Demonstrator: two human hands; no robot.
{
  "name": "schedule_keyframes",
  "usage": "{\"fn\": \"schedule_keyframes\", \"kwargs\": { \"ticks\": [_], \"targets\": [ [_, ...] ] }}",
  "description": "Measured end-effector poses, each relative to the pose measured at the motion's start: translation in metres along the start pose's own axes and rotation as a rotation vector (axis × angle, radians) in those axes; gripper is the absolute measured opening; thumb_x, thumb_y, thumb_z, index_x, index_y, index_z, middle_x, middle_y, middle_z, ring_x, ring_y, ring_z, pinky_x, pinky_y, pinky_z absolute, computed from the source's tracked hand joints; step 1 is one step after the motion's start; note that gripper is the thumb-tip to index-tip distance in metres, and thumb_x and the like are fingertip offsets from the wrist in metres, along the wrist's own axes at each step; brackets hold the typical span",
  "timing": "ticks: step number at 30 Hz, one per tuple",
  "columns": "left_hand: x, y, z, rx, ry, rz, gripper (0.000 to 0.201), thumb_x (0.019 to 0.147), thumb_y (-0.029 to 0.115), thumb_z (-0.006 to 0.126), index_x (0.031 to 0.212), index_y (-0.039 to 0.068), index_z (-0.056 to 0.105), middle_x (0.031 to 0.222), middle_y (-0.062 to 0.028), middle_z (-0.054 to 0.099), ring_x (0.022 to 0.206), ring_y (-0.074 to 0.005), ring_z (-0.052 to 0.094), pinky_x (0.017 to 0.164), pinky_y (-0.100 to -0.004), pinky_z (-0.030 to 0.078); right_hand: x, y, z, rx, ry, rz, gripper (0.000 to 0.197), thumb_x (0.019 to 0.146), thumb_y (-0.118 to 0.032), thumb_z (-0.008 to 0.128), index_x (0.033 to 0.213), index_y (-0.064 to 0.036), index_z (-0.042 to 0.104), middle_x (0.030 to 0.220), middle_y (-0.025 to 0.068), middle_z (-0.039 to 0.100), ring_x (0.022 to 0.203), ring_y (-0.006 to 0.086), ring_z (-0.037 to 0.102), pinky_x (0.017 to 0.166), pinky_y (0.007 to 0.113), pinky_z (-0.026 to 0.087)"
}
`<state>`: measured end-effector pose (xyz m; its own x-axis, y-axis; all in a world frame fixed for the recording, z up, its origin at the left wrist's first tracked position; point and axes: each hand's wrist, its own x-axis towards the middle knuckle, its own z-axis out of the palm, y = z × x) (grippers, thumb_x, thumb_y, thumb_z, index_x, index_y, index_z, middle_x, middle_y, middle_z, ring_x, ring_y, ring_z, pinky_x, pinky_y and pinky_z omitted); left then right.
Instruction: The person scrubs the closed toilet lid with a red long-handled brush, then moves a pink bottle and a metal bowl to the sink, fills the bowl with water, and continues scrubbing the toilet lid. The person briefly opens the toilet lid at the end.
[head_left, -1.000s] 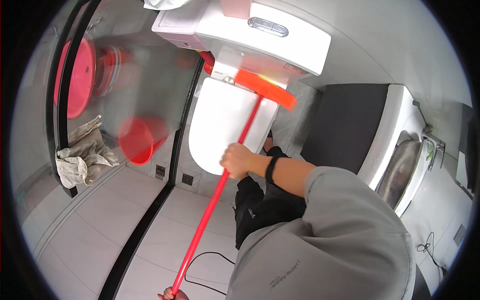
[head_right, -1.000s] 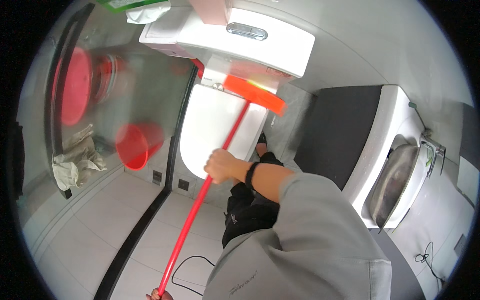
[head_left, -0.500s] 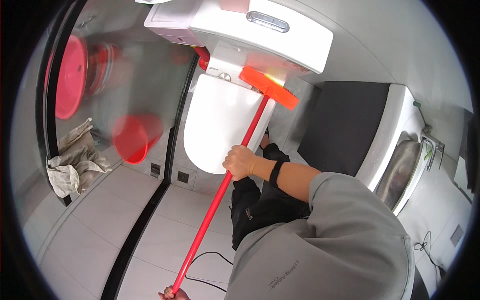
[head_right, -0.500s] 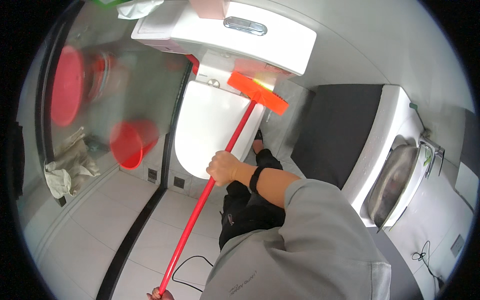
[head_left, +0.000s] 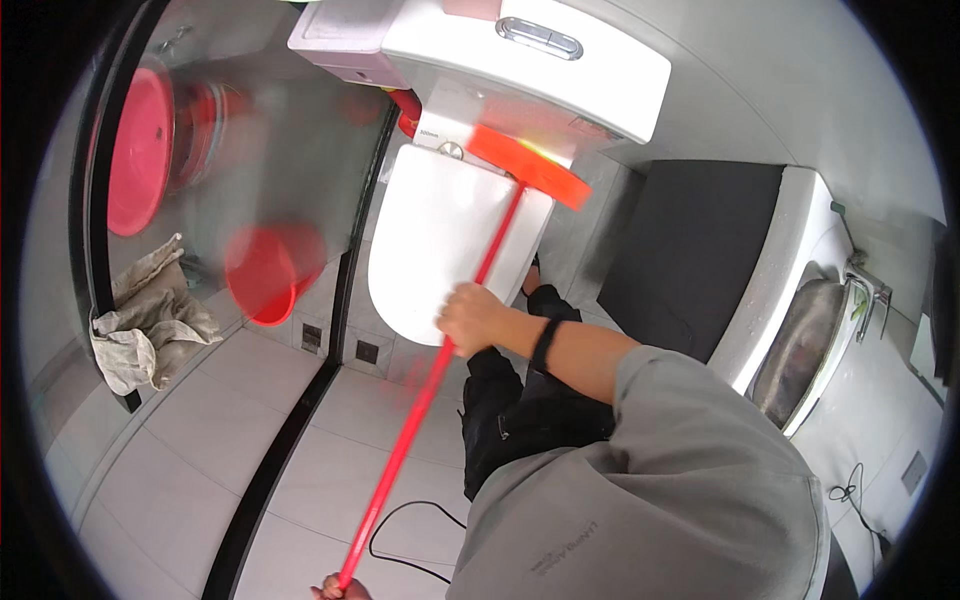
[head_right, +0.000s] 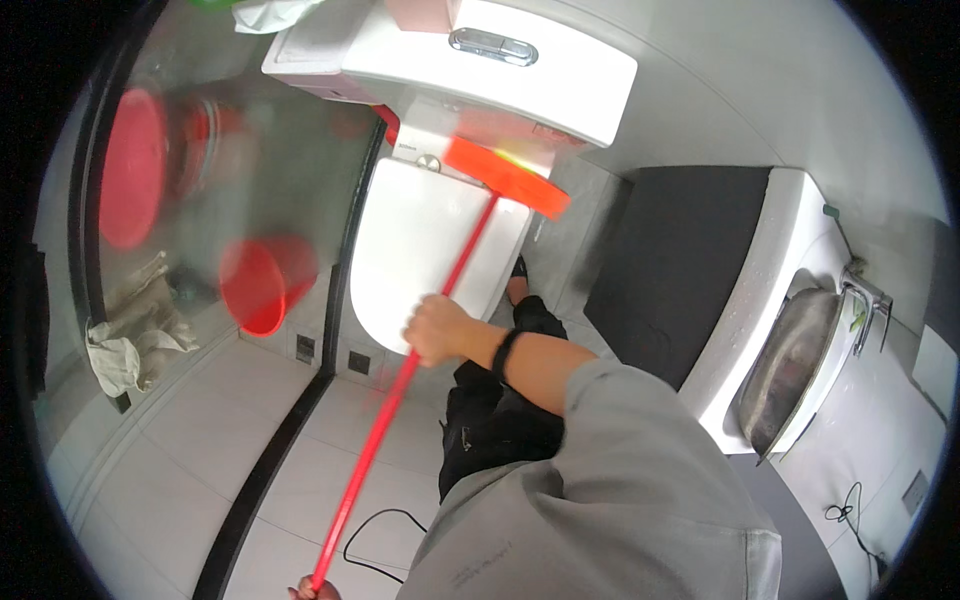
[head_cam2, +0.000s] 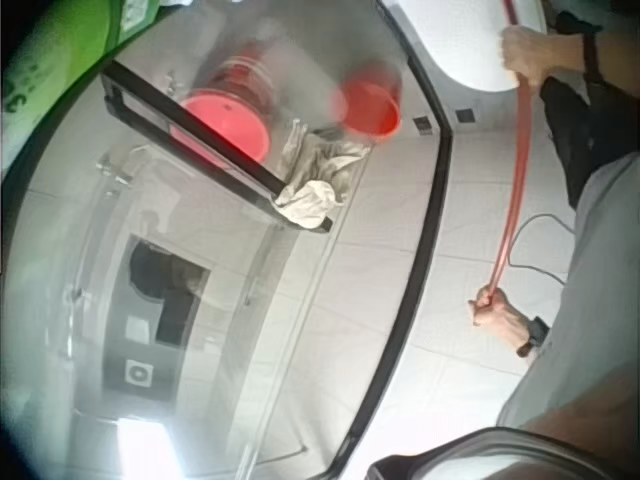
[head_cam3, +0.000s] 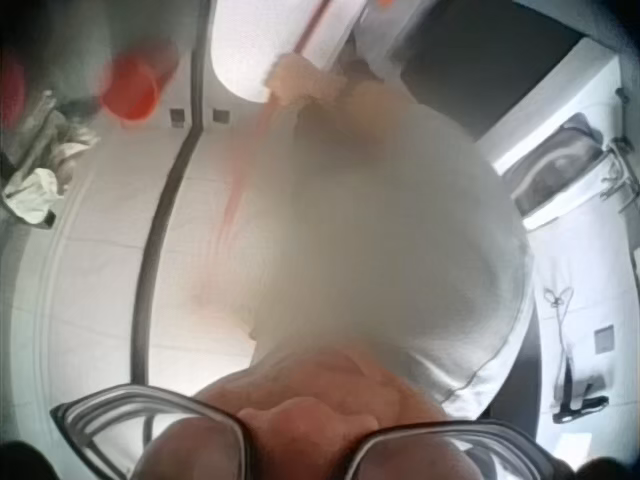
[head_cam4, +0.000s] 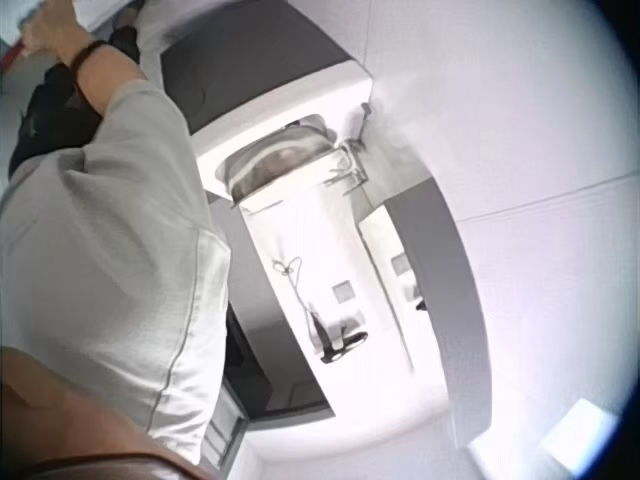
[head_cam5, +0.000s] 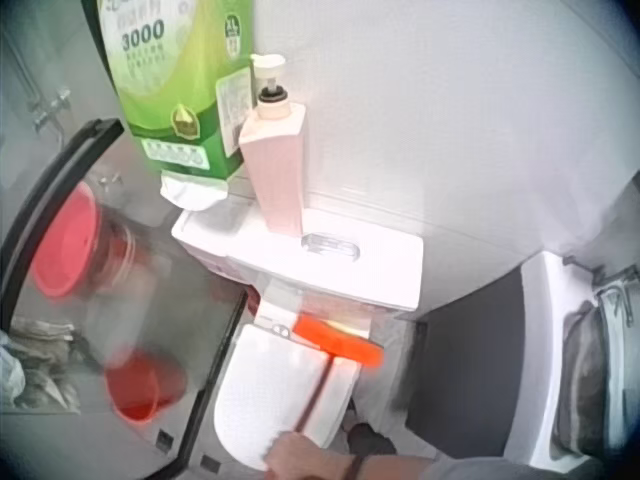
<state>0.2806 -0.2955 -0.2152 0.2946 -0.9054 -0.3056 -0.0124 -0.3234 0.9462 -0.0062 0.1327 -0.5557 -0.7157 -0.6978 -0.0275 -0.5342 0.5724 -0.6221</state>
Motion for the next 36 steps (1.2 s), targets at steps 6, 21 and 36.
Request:
{"fn": "schedule_keyframes", "kwargs": {
  "ticks": [6,21,36],
  "targets": [
    [0.016,0.008,-0.003,-0.133,-0.129,-0.049,0.009,0.098,0.017,0.042,0.091,0.012,0.045,0.051,0.0039,0.028,0.041,-0.012,0.031,0.041,-0.0282,0.032,0.073,0.002,-0.003,-0.016,-0.036,-0.087,0.033,0.055,-0.043,0.076,0.068,-0.0148,0.065,0.066,0.0032,0.066,0.068,0.0243,0.067,0.065,0.041,0.05],
    [-0.04,0.01,0.008,-0.025,-0.149,-0.017,0.019,0.099,0.023,0.042,0.09,0.008,0.048,0.048,0.0023,0.032,0.039,-0.0139,0.035,0.043,-0.0318,0.037,0.0,-0.001,-0.018,0.018,-0.05,0.02,0.026,0.055,-0.036,0.075,0.068,-0.0152,0.067,0.066,0.0025,0.066,0.069,0.023,0.066,0.069,0.04,0.048],
    [-0.049,0.058,-0.02,0.21,-0.004,0.294,0.031,0.091,0.024,0.063,0.066,0.011,0.05,0.06,-0.0046,0.055,0.056,-0.017,0.054,0.056,-0.0374,0.047,-0.048,-0.01,-0.048,0.151,-0.106,0.07,0.025,0.054,-0.032,0.073,0.063,-0.0096,0.067,0.06,0.0131,0.063,0.063,0.0352,0.066,0.06,0.047,0.051]
  ]
}}
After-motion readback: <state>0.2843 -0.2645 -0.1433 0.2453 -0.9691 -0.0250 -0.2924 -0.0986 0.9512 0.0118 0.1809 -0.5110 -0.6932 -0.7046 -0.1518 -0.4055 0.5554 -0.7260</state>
